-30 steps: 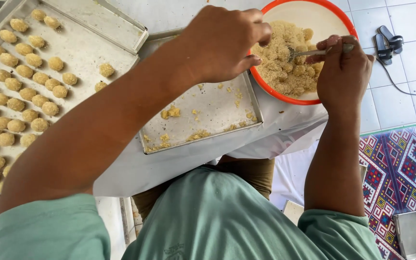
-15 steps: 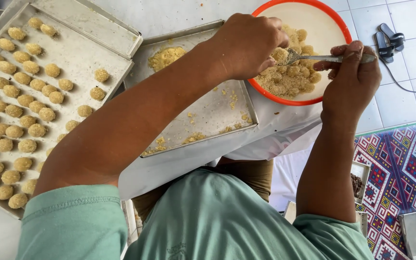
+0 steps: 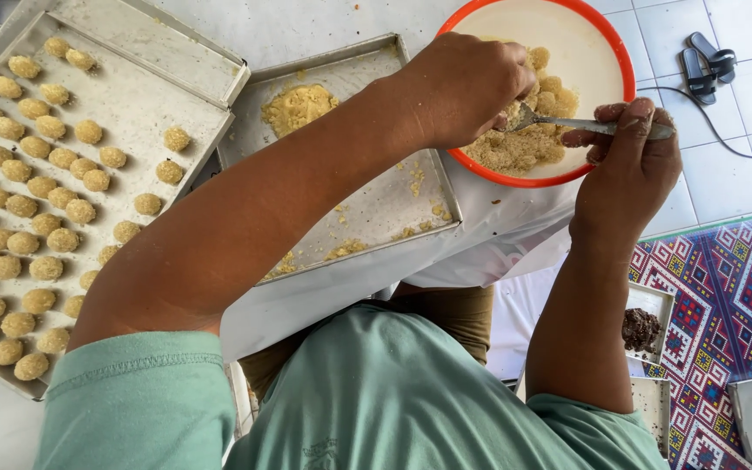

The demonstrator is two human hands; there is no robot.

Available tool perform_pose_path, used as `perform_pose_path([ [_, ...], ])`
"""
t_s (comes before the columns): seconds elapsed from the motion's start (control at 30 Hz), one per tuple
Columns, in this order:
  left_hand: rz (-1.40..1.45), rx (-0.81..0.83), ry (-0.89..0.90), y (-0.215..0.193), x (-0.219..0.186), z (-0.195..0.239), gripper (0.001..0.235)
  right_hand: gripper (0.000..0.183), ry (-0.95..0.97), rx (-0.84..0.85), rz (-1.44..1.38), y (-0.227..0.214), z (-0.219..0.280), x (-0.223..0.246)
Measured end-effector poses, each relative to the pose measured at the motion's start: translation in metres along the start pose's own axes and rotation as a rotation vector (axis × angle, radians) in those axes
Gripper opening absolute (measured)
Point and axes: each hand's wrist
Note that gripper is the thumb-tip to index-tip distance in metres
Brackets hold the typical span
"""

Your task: The person rolls small portions of dough into balls by hand and places them on a metal tray. They also use a spoon to scoop dough from a bowl and transfer it to the tray, continuing to roll and arrange the balls.

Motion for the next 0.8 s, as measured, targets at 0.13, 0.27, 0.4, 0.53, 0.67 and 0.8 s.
perform_pose_path([
  [0.13,0.022,0.0,0.0,-0.004,-0.004,0.0,0.019,0.032,-0.036,-0.014,0.016,-0.003,0.002,-0.004],
  [0.27,0.035,-0.027,0.006,-0.01,-0.005,0.003,0.023,0.032,-0.032,-0.022,-0.004,-0.005,0.003,-0.008],
  [0.4,0.071,-0.047,-0.008,-0.014,-0.007,0.005,0.026,0.03,-0.022,-0.033,-0.012,-0.004,0.006,-0.007],
  [0.53,0.081,-0.068,0.03,-0.015,-0.011,0.005,0.022,0.03,-0.018,-0.046,0.009,-0.003,0.009,-0.005],
  [0.67,0.088,-0.1,0.044,-0.013,-0.011,0.007,0.02,0.027,-0.026,-0.051,-0.034,-0.003,0.012,-0.007],
  [0.8,0.085,-0.116,0.065,-0.012,-0.01,0.01,0.019,0.029,-0.03,-0.072,-0.03,-0.002,0.014,-0.009],
])
Point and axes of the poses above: each hand's wrist, its own z-axis away from the middle knuckle, its own y-axis out of the palm, x = y × z, and after that the axes turned 6 degrees about -x, right-handed
